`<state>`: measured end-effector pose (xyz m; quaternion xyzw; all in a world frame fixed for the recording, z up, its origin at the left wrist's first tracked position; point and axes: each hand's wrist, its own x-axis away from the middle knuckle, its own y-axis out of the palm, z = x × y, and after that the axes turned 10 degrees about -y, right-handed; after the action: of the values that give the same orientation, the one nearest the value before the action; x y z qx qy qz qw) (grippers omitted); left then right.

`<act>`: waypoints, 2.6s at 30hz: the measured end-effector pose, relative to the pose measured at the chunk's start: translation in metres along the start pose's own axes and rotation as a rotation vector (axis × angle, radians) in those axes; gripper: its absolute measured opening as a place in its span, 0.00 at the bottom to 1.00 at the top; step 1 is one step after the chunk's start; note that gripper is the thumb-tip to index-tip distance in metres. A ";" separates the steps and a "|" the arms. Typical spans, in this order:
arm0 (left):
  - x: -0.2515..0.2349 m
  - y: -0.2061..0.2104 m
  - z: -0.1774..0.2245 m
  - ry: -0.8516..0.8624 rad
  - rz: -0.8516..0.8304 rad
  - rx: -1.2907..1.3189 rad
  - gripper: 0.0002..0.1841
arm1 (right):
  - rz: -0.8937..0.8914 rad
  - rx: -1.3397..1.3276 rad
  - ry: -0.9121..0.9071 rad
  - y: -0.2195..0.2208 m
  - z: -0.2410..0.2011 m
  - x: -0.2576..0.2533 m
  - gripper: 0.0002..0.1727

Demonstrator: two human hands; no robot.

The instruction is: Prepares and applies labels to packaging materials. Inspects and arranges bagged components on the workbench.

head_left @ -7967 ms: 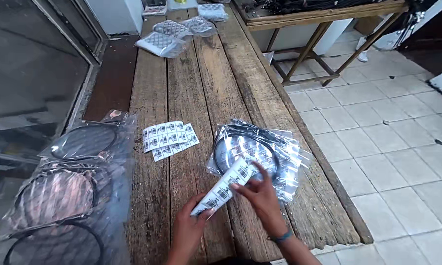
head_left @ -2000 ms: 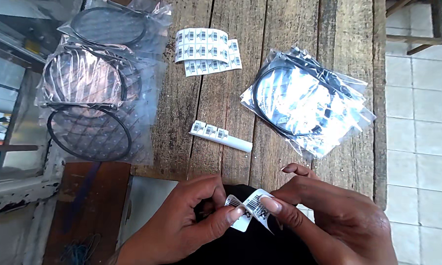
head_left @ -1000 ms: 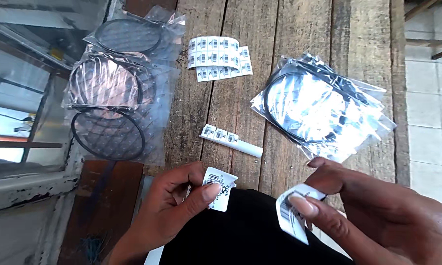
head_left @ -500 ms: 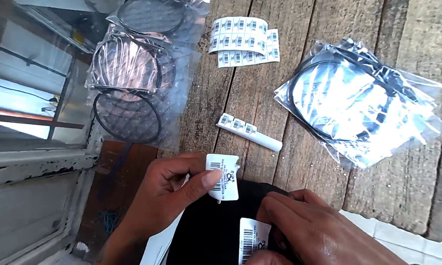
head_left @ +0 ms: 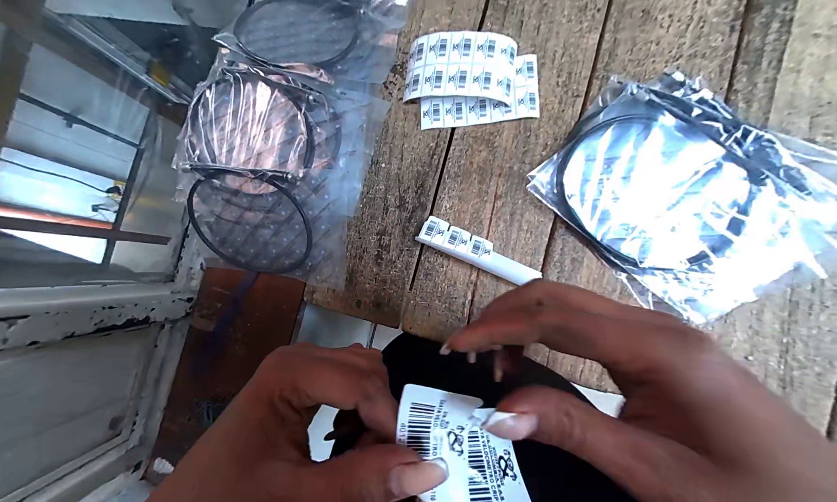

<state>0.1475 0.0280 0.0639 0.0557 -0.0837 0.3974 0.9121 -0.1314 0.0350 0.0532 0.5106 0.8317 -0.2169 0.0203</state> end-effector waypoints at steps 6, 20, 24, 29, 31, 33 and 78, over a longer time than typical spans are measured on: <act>-0.025 0.011 -0.005 -0.013 0.007 -0.107 0.10 | -0.006 0.061 -0.053 -0.005 0.004 0.000 0.14; -0.068 -0.003 -0.060 -0.385 0.205 -0.267 0.12 | -0.046 -0.129 0.257 -0.074 -0.010 0.050 0.15; -0.107 -0.018 -0.121 -0.403 0.443 -0.634 0.12 | -0.295 0.142 0.332 -0.044 -0.023 0.051 0.26; -0.149 -0.024 -0.153 -0.410 0.584 -0.649 0.22 | -0.402 0.381 0.397 -0.032 -0.025 0.055 0.36; -0.157 -0.021 -0.150 -0.441 0.701 -0.559 0.23 | -0.362 0.353 0.425 -0.034 -0.025 0.056 0.40; -0.162 -0.020 -0.146 -0.510 0.754 -0.524 0.29 | -0.223 0.226 0.408 -0.037 -0.019 0.059 0.42; -0.152 0.024 -0.147 -0.619 0.450 0.287 0.08 | -0.154 0.413 0.421 -0.054 -0.017 0.115 0.37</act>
<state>0.0438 -0.0394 -0.1089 0.2795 -0.3080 0.5593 0.7171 -0.2292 0.1177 0.0578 0.4731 0.7922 -0.2717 -0.2734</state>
